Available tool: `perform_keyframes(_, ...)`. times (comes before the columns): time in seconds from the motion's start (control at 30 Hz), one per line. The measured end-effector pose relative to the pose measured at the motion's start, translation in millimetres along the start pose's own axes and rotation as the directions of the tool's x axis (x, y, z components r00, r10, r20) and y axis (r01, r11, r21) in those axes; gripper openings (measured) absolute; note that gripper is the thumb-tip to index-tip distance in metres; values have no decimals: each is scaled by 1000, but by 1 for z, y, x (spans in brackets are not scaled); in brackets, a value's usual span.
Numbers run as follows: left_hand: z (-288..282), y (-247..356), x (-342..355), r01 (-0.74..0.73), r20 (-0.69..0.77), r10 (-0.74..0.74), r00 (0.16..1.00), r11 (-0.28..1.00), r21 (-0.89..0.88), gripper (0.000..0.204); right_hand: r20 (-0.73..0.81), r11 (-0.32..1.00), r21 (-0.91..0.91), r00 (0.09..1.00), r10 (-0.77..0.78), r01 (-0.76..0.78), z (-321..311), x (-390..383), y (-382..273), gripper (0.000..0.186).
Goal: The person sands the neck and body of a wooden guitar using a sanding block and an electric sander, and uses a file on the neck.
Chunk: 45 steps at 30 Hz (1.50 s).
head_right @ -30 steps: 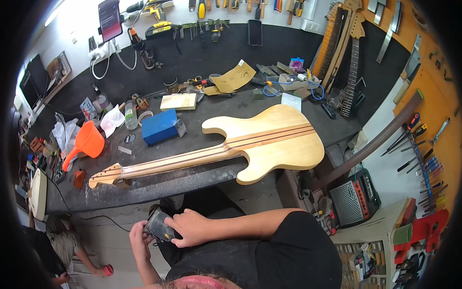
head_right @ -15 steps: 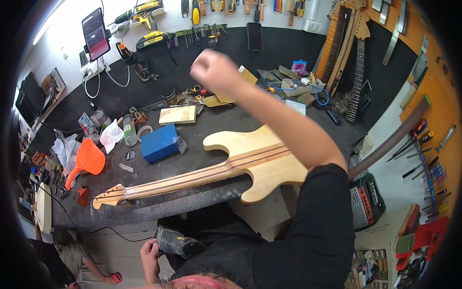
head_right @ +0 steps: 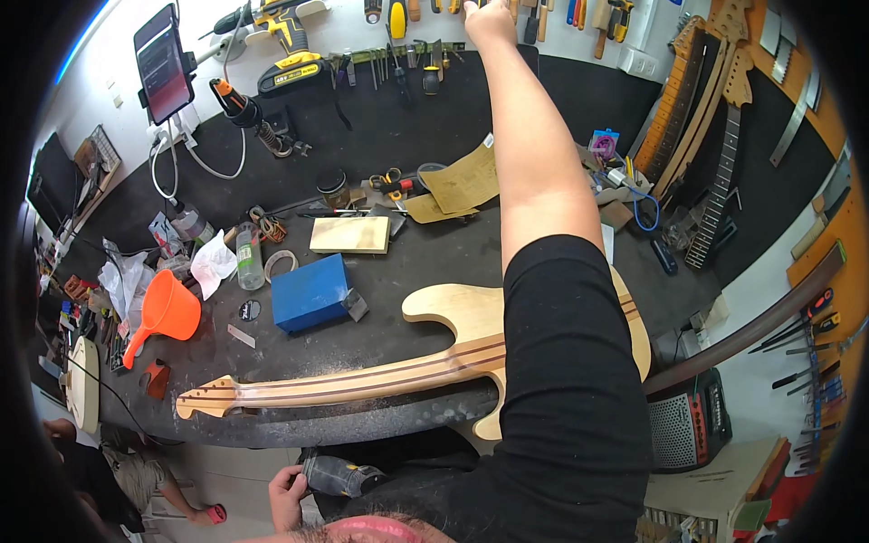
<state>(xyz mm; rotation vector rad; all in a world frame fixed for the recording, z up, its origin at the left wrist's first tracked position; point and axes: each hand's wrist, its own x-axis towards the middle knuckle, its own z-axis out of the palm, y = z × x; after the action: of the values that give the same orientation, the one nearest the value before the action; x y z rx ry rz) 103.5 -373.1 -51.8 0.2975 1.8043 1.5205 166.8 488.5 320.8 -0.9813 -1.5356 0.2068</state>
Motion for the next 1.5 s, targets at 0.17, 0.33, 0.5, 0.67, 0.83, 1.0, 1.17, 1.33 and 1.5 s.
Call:
perform_keyframes(0.17,3,2,1,16,19,-16,1000,1000,1,22,152,979,-184,987,-54,82,-21,-58,25,58)
perform_keyframes(0.33,-3,-21,14,-188,59,180,982,964,186,18,304,980,-172,952,-45,102,-66,-107,40,58)
perform_keyframes(0.5,-11,7,2,-264,85,250,965,930,256,17,608,991,97,783,-135,96,-141,-224,-54,47)
perform_keyframes(0.67,6,-3,31,-275,191,229,954,925,261,20,919,988,143,377,-113,-51,-277,-364,-123,29)
perform_keyframes(0.83,-21,-19,16,-261,210,237,948,961,92,24,969,959,244,-6,-248,-144,-334,-501,-173,27)
perform_keyframes(1.0,-6,-33,12,-287,208,275,939,958,25,27,944,850,305,18,-330,-430,-325,-624,-131,32)
perform_keyframes(1.17,30,-5,31,-440,400,384,832,896,54,22,736,702,677,235,-635,-223,-264,-664,-134,36)
perform_keyframes(1.33,29,-1,15,-562,320,491,810,806,186,16,841,713,518,127,-526,-472,-244,-701,-150,30)
perform_keyframes(1.5,27,-17,-19,-627,-114,686,718,710,322,20,799,743,588,83,-596,-319,-243,-704,-159,34)
